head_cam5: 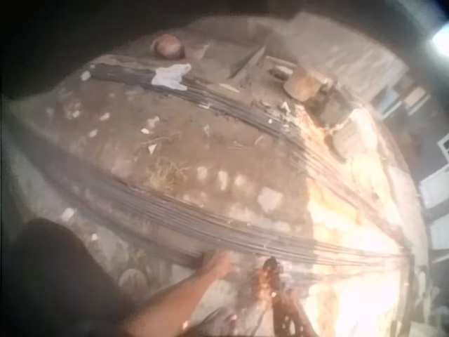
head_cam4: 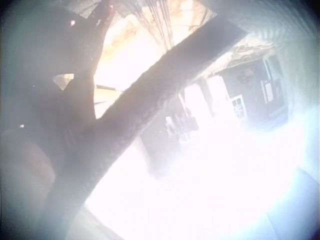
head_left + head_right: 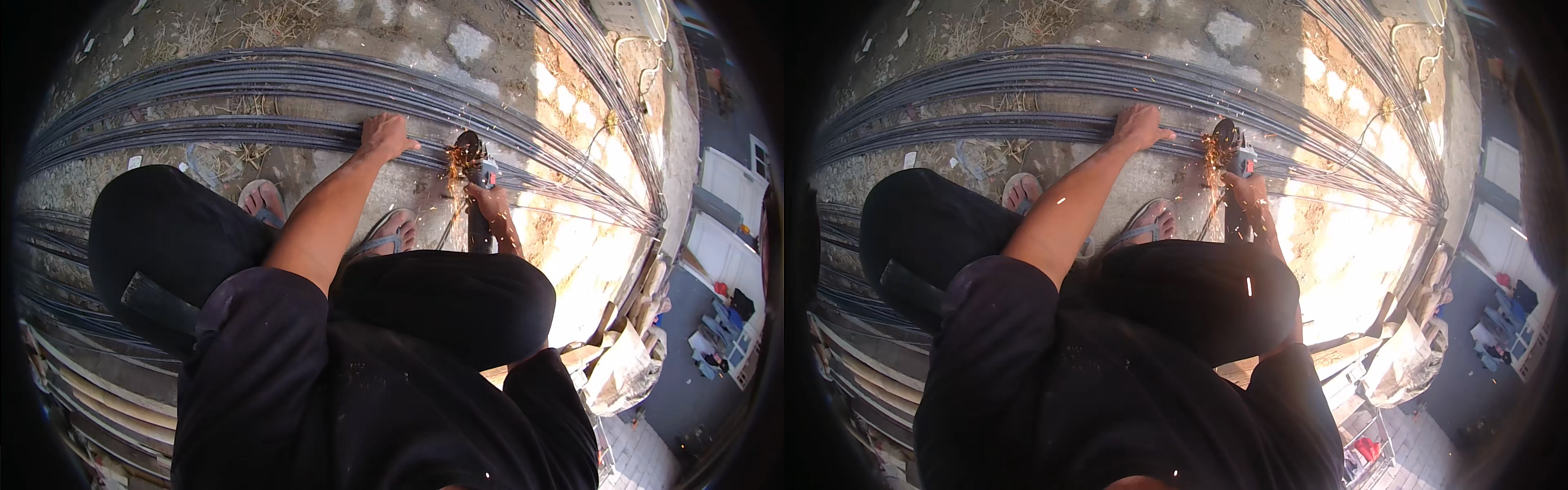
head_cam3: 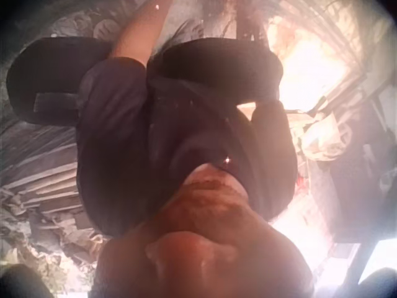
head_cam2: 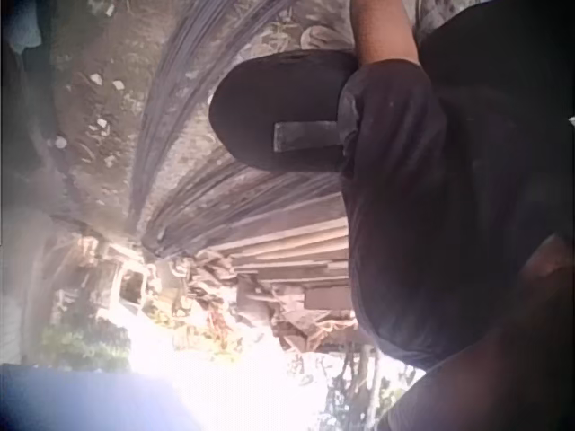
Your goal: The person sits on the ground and uses an angle grinder to cut a bundle of metal rods. They hold the rods steady with one hand while operating the tool with the other, creating sparks as they cut through the metal.
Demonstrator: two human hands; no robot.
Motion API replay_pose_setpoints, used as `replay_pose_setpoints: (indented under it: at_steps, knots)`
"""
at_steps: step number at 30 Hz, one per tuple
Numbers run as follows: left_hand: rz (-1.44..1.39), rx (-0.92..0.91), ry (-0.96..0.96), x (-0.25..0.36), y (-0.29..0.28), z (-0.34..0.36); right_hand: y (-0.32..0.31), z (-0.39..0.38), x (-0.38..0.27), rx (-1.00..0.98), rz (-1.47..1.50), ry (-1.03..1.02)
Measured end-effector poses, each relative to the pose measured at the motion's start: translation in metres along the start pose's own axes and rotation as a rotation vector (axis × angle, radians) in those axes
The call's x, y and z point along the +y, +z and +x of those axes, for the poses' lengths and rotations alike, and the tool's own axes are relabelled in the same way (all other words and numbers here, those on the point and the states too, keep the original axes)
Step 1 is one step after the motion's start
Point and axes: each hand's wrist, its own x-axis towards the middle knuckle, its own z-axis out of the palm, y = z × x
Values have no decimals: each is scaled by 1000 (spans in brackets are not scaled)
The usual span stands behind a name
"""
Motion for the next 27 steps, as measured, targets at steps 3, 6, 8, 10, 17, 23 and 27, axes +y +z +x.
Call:
replay_pose_setpoints:
  at_steps: [3,6,8,10,17,23,27]
  knots:
    - [-10,-49,-25,-4,-1,-5,3,7,10,-14,-119,23]
    - [-25,-118,-60,5,-13,-12,-3,4,11,-72,-71,12]
    - [-3,-93,-67,1,-10,-14,2,-8,-2,-42,-74,82]
    - [28,29,-43,-2,2,-12,1,-24,-20,-75,60,82]
    - [-1,17,-32,-1,-1,-9,-6,-20,-23,-82,-59,72]
    - [7,-4,-19,-1,-4,-8,-6,-19,-22,-77,-57,63]
    - [-2,16,-14,-3,-2,-7,-5,-15,-32,-65,-66,113]
